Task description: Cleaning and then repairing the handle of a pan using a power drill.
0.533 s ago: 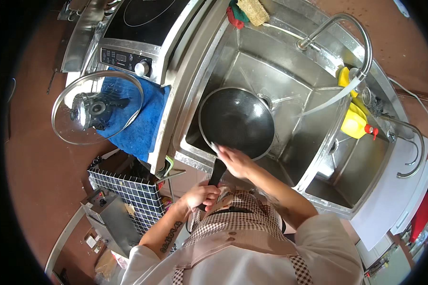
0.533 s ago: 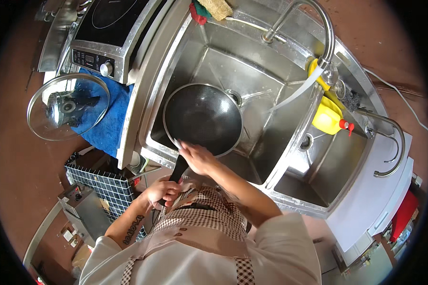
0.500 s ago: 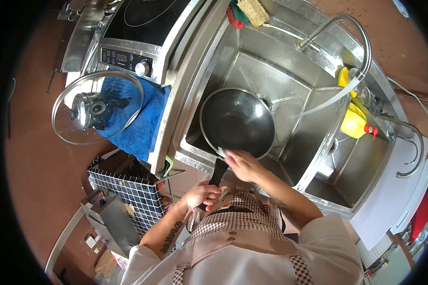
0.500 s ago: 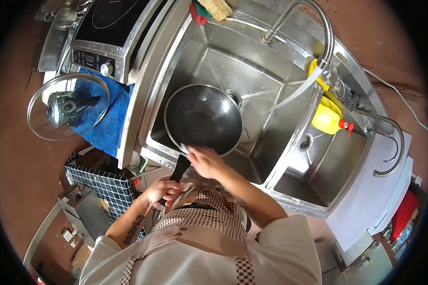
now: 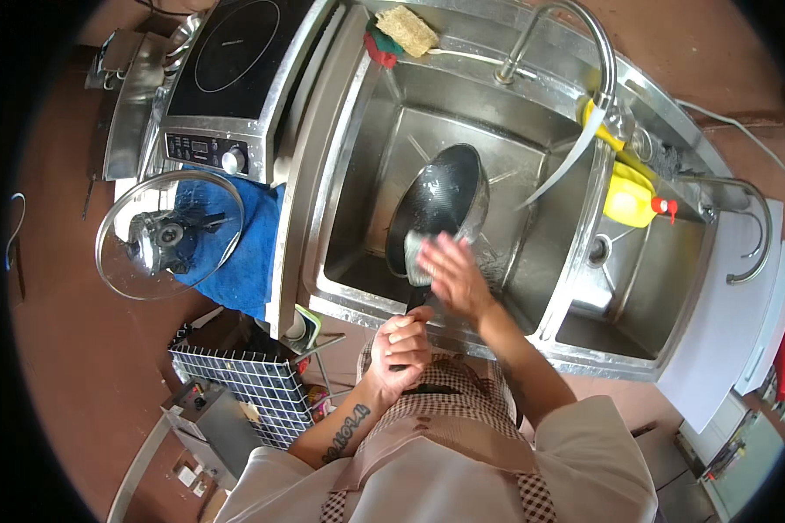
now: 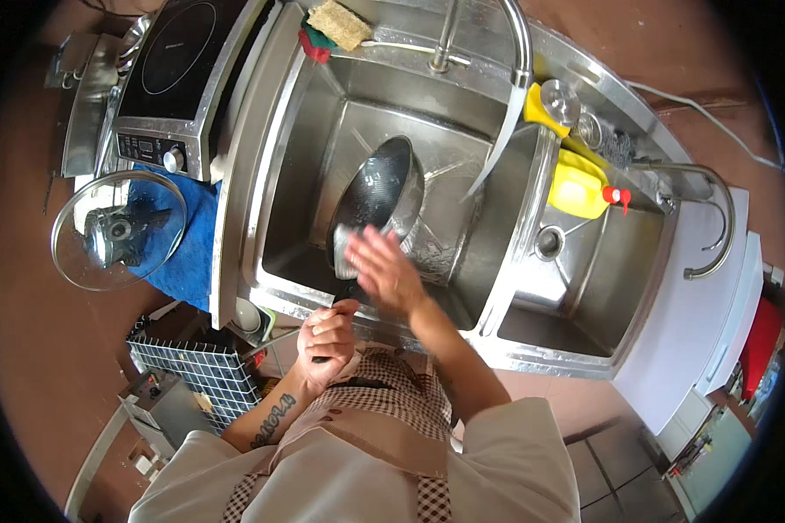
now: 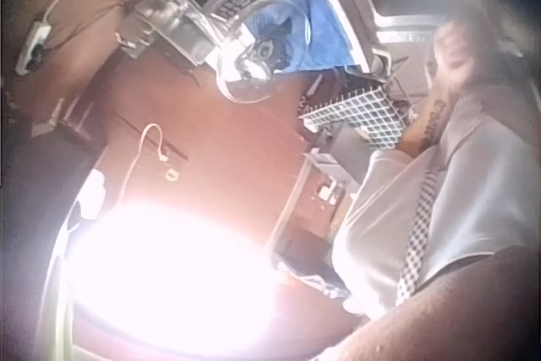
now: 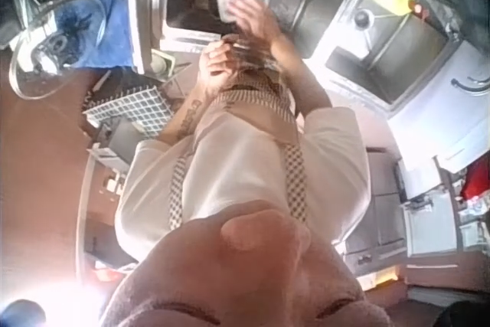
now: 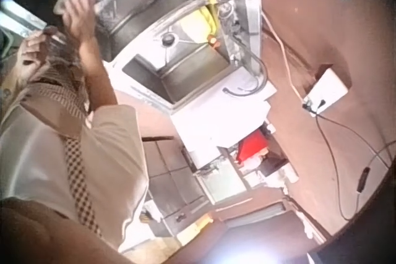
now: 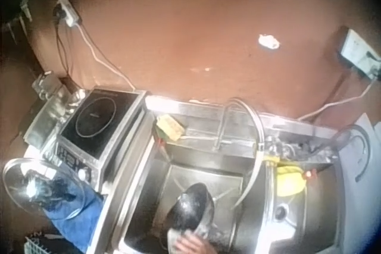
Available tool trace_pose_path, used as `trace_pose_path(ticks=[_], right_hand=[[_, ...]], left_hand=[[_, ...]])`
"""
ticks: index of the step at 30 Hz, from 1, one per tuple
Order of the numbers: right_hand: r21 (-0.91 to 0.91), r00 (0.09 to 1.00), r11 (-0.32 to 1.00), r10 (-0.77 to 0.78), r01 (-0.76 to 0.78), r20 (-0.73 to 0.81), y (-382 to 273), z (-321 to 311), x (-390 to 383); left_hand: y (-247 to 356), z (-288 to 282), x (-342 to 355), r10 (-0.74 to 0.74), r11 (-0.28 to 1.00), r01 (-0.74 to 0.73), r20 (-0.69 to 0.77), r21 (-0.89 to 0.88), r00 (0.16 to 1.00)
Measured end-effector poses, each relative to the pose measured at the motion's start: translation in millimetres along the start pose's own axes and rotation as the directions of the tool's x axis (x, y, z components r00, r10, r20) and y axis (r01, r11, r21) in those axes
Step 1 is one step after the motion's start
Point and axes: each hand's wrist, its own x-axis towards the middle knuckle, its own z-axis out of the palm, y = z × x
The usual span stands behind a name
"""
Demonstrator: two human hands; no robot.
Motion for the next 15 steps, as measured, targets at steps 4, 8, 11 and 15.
trace_pose_path(ticks=[4,8,11,15], right_hand=[[0.14,0.903,0.943,0.33,-0.302,-0.274,40.8,12.2,24.8],[0.455,0.852,0.795,0.506,-0.401,-0.134,-11.6,52.8,-21.0],[0.721,0.803,0.516,0.589,-0.462,0.092,-53.4,41.9,-37.3],[0.233,0.975,0.947,0.207,-0.221,0.084,-24.7,-1.0,-32.4]], left_hand=[[6.6,-15.5,7.2,0.051,0.999,-0.051,-0.029,-0.017,0.998],[11.6,-20.7,2.0,0.095,0.995,-0.095,-0.026,0.03,0.995],[10.0,-21.3,-1.1,0.11,0.987,-0.094,-0.12,0.13,0.987],[-3.5,-20.3,2.0,0.463,0.583,0.009,-0.341,0.812,0.818]])
